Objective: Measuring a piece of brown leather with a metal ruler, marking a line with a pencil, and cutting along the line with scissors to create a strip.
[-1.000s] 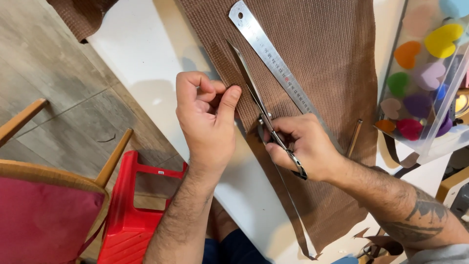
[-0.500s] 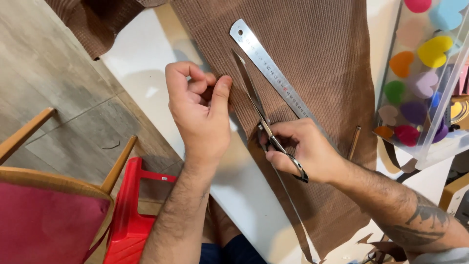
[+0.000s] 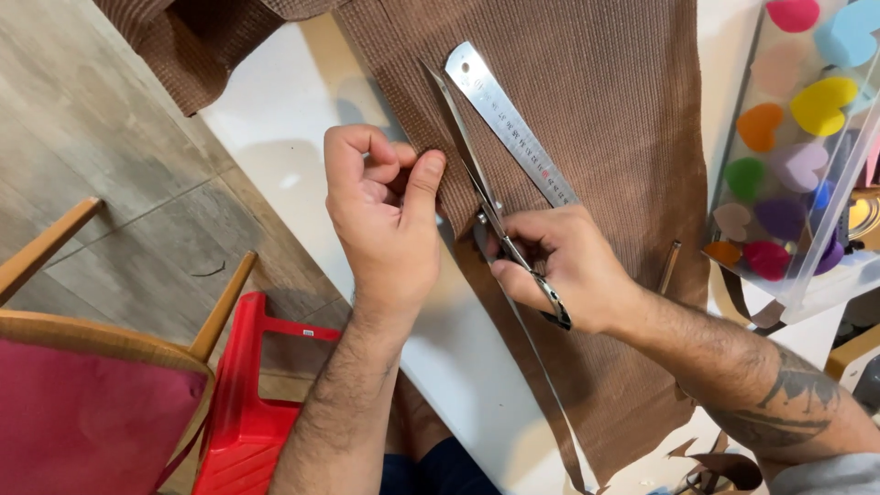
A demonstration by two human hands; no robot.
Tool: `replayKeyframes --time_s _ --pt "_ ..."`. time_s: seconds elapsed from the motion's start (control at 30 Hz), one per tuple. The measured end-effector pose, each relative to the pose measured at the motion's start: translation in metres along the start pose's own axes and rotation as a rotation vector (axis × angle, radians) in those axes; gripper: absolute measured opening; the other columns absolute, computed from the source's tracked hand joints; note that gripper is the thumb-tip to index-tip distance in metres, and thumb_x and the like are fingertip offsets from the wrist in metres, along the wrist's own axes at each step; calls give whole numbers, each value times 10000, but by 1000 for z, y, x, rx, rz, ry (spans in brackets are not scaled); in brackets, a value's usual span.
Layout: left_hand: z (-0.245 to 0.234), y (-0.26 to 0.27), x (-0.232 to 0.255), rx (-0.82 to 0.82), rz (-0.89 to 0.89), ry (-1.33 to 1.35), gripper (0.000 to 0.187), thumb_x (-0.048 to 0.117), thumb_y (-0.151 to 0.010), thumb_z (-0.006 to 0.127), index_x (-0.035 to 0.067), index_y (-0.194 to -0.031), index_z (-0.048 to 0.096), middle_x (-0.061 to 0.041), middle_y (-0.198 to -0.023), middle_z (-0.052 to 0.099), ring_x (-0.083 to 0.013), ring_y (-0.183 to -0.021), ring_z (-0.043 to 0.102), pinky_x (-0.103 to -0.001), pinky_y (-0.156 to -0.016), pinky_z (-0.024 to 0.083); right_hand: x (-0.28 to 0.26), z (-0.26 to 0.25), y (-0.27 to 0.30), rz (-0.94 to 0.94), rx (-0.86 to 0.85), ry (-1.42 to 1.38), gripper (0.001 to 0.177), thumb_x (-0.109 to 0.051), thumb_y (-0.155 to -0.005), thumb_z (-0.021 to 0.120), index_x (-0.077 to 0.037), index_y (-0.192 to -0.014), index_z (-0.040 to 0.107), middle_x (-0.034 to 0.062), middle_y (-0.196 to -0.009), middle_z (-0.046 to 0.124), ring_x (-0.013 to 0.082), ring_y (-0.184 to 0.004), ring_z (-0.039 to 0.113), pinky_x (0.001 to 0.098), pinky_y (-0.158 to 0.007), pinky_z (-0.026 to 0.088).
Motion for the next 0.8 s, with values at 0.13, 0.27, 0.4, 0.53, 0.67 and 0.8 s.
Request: replayKeyframes --time_s 0.13,0.27,0.4,0.53,0.67,0.8 --pt "-1 0 -1 6 -11 -2 303 29 -952 676 132 -990 393 -48 -898 562 -125 -772 589 -244 -716 509 1 3 3 -31 50 67 53 -163 -776 615 -127 -737 610 -43 -547 411 104 -480 330 277 -467 321" --pt "-1 0 -1 7 -10 5 313 18 -946 686 131 -984 396 -38 -884 556 -120 -765 582 -238 -712 503 0 4 2 -50 57 63 53 -150 -775 594 -118 -736 608 -41 -557 436 107 -496 362 278 -472 342" --pt "-1 0 -1 5 5 4 298 11 -948 682 121 -974 405 -38 -878 561 -123 -768 584 -244 -730 518 -1 -3 -4 -15 -8 2 102 -210 -818 663 -108 -822 667 -42 -605 471 95 -521 374 259 -490 344" --pt "-2 -1 -4 -6 35 -4 317 24 -969 691 134 -973 394 -47 -811 582 -132 -709 552 -266 -676 518 -6 -8 -19 -9 0 -134 136 -181 -782 699 -51 -819 710 27 -600 568 104 -546 498 261 -478 436" --pt "-3 -2 -7 -21 60 -9 341 39 -989 702 149 -976 380 -61 -736 609 -137 -637 518 -291 -596 516 -8 -9 -26 -78 57 -189 146 -170 -795 735 -31 -764 701 76 -512 532 125 -519 512 269 -467 473" --pt "-3 -1 -6 -18 61 -17 349 35 -985 702 152 -968 374 -63 -730 616 -146 -624 522 -295 -599 524 -4 -7 -23 -74 65 -163 145 -168 -799 736 -30 -765 702 80 -501 534 134 -501 524 269 -448 453"
Point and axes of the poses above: each hand's wrist, its own y-axis away from the middle knuckle, its own z-axis out of the palm, x = y × z, the point moved 3 cm from there along -y, towards the middle knuckle
